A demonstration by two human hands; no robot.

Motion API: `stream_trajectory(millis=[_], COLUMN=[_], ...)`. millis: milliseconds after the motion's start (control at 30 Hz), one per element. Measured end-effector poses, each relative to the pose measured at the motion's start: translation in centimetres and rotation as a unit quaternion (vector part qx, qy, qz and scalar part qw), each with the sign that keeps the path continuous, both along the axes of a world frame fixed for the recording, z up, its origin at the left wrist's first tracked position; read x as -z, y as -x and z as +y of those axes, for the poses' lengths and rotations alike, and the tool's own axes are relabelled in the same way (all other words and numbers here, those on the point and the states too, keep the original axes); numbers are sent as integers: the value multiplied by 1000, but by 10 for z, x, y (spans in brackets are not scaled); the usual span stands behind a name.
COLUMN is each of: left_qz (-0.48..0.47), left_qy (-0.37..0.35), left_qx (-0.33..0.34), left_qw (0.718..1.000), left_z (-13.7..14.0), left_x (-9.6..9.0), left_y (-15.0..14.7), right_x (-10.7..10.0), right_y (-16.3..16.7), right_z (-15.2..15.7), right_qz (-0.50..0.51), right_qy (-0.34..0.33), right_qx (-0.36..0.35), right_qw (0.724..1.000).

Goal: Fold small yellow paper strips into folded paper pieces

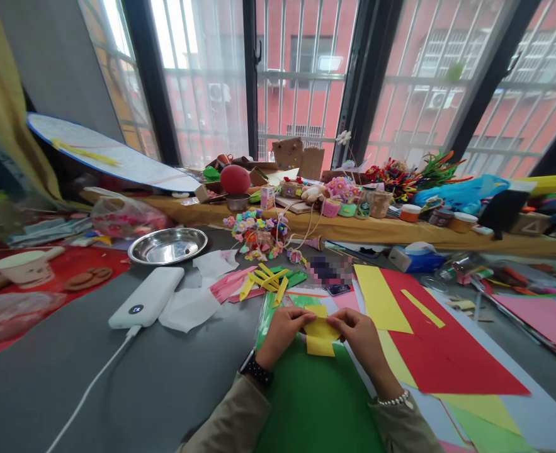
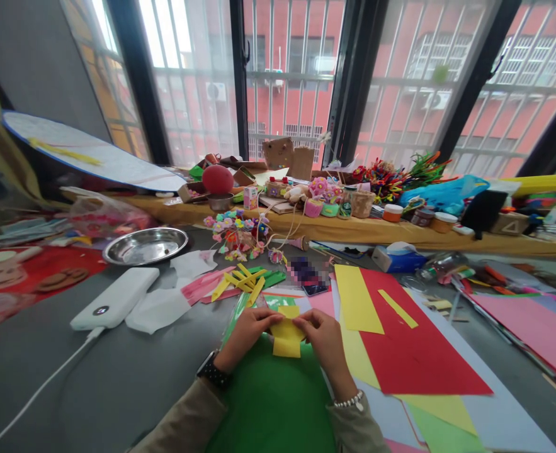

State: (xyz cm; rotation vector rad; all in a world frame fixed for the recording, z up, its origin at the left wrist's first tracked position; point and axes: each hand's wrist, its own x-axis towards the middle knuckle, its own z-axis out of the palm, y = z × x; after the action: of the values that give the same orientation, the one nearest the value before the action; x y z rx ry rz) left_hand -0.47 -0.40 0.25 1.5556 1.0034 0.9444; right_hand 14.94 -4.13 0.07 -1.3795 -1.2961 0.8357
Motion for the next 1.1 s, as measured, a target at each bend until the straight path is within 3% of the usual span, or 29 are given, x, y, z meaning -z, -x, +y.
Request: stream_trajectory(millis=[133, 400, 733, 867, 1100], left_qz=[10, 70, 10, 1, 2], left_qy=[-19, -73, -33, -44, -46], left_qx=[-7, 27, -20, -33, 8], left_qw=[1000, 995, 999, 999, 999], left_z=[-1, -3, 2, 2, -1], left_x=[-1, 1, -1, 1, 0], left_y=[0, -1, 3, 2, -1], right_x=[2, 1, -1, 0, 5], right_y=[-3, 2, -3, -1, 0], right_z=[2, -2, 0, 1, 1], right_qz=[13, 26, 23, -16, -71], right_qy=[3, 15, -5, -23, -18], right_qx=[12, -43, 18, -12, -38], right_qw=[1000, 999, 1000, 1000, 997])
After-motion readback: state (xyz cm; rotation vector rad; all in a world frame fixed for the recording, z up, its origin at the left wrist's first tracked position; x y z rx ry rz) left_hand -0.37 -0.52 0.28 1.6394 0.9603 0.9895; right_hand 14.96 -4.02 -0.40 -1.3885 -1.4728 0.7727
